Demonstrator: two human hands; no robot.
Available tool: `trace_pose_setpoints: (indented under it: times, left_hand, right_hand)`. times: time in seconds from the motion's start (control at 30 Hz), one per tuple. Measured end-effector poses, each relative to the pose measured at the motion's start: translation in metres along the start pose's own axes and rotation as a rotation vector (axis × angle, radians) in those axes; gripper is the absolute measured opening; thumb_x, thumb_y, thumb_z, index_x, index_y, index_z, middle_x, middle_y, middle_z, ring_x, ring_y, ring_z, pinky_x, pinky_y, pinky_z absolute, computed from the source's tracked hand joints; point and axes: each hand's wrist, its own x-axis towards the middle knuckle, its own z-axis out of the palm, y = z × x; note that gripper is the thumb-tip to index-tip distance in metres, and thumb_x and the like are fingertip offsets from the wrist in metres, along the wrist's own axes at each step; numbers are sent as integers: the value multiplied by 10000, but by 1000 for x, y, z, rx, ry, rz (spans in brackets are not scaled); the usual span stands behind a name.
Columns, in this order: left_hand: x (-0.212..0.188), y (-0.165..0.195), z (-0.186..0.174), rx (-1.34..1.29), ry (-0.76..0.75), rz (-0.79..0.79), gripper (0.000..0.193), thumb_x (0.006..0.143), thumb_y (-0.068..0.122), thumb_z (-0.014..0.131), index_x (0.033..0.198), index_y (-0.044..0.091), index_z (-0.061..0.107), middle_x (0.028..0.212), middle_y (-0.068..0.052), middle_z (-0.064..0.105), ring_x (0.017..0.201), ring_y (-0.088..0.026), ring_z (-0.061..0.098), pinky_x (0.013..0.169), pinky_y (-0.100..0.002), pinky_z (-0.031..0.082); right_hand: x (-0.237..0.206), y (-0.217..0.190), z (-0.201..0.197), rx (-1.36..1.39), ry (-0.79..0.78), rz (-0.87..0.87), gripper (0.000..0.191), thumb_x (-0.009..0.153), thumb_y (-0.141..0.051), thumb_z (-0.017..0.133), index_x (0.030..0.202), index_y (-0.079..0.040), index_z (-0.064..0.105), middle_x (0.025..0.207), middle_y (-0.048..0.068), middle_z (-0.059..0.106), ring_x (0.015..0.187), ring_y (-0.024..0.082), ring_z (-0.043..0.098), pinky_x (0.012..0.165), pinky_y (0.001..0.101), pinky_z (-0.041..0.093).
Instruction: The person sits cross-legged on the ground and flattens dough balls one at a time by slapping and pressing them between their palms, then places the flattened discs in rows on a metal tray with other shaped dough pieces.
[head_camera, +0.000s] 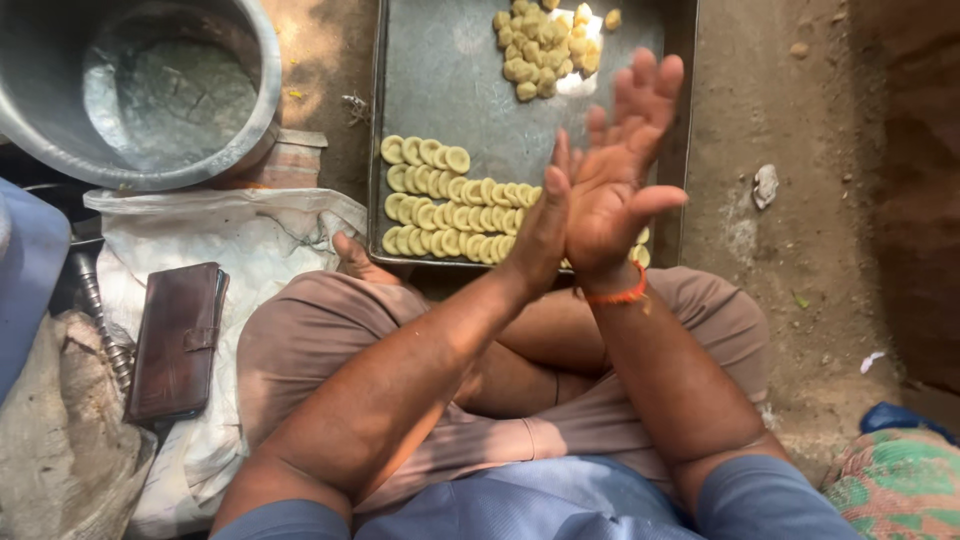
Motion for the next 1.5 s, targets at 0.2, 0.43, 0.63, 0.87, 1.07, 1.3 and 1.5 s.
trace_pose_setpoints:
  times: [0.2, 0.43, 0.63, 0.87, 1.07, 1.3, 1.5]
  left_hand:
    - [0, -1, -5, -103, -82, -32, 1083, 924, 826, 182, 1657, 73, -80, 1761, -100, -23, 1579, -274, 89, 1276, -372, 146]
    - [1, -16, 1, -253, -39, -108, 1031, 980, 783, 196, 1665, 51, -47, 1743, -130, 81, 1636, -248, 68, 1308, -357, 115]
    - [-4, -6, -6, -173, -61, -35, 1028, 975, 794, 189, 1690, 73, 27, 1712, -201, 148, 1586, -269, 151, 1280, -390, 163]
    - [-15, 6, 5, -595, -27, -337, 1056, 861, 830, 274, 1659, 189, 11, 1705, -141, 129, 1562, -272, 225, 1241, -425, 273]
    - [-2, 7, -5, -743, -210, -294, 1072, 989, 789, 371, 1694, 20, 121, 1645, -310, 316, 1457, -368, 438, 1213, -487, 384]
    - [16, 37, -38, -591, 182, -63, 890, 957, 699, 380, 1624, 144, 184, 1464, -183, 480, 1252, -290, 581, 1085, -433, 491]
    - [22, 27, -45, -762, 121, -157, 766, 1062, 707, 361, 1286, -5, 536, 974, -129, 628, 828, -175, 639, 722, -311, 545]
  right_hand:
    - [-21, 3, 9, -163, -141, -76, 1140, 878, -939, 136, 1716, -166, 131, 1773, 20, 146, 1619, 182, 122, 1360, 410, 66]
    - [-2, -2, 3, 127, 126, -61, 1119, 921, -908, 225, 1699, -105, 186, 1684, 63, 293, 1520, 194, 308, 1272, 386, 226]
    - [-19, -3, 12, -107, -7, -67, 1093, 924, -911, 205, 1627, -78, 279, 1622, 56, 399, 1449, 157, 383, 1215, 319, 287]
    - [-8, 8, -3, 210, 231, -108, 869, 1053, -756, 260, 1446, -21, 507, 1426, 86, 580, 1331, 173, 512, 1110, 336, 386]
    - [6, -7, -13, 82, 169, -152, 669, 1120, -612, 381, 1272, -13, 636, 1357, 66, 618, 1306, 193, 546, 1142, 338, 407]
    - [11, -29, -3, -680, -254, -196, 164, 949, -133, 695, 1093, -56, 699, 1312, 117, 624, 1372, 323, 523, 1234, 473, 381]
    - [5, -40, 5, -581, -314, -244, 168, 847, -103, 685, 1009, -58, 692, 1278, 144, 623, 1396, 357, 477, 1213, 486, 374]
